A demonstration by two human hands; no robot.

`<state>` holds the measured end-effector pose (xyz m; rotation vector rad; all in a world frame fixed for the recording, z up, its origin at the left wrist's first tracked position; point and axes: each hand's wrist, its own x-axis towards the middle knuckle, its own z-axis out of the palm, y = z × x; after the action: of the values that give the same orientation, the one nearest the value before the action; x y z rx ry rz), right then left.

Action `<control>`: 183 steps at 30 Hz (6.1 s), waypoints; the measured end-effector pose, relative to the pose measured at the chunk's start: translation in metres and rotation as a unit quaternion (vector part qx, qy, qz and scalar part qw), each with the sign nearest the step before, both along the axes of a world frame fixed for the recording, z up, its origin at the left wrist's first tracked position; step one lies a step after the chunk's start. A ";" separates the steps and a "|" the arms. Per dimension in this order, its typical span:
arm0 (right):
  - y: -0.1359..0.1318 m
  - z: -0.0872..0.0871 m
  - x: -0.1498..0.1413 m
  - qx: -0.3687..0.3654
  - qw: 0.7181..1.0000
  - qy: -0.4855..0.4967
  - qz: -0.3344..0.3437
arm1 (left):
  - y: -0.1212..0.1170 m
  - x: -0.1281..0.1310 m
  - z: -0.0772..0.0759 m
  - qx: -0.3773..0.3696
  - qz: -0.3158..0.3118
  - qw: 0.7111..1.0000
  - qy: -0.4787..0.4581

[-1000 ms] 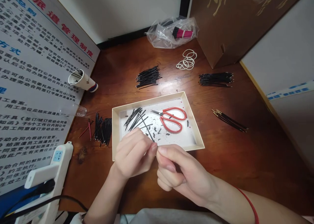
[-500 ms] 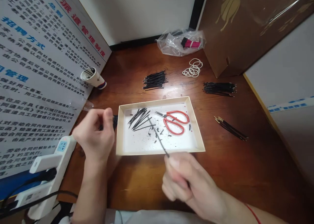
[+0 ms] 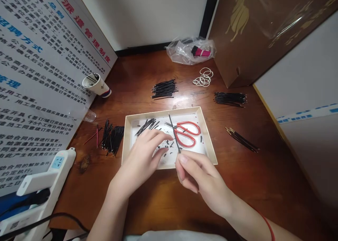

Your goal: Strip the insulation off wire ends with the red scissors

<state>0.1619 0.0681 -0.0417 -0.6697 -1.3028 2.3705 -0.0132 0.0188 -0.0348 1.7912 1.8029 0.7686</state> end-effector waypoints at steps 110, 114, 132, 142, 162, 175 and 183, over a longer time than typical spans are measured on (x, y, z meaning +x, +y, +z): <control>0.037 -0.001 -0.022 0.292 0.936 -0.174 -0.088 | 0.004 0.016 -0.025 0.316 -0.012 0.948 0.043; 0.024 0.010 -0.010 0.341 0.922 -0.183 -0.027 | 0.004 0.008 -0.026 0.344 0.011 0.936 0.069; 0.009 0.000 -0.018 0.349 0.923 -0.135 -0.088 | 0.003 0.012 -0.023 0.359 -0.006 0.933 0.011; 0.017 0.006 -0.011 0.368 0.914 -0.119 -0.119 | -0.004 -0.005 -0.004 0.229 0.097 0.966 -0.063; 0.010 0.006 -0.010 0.268 0.951 -0.147 -0.037 | -0.001 0.018 -0.012 0.284 0.011 0.958 0.023; 0.012 0.006 -0.009 0.120 0.988 -0.095 0.018 | -0.004 0.010 -0.019 0.353 -0.006 0.929 0.106; 0.018 0.010 0.002 0.107 0.992 -0.040 -0.048 | -0.013 -0.031 0.006 0.297 0.215 0.930 0.022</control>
<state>0.1640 0.0860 -0.0320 -0.7500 -1.4977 2.1104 -0.0445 0.0058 -0.0287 1.7648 2.1853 1.5992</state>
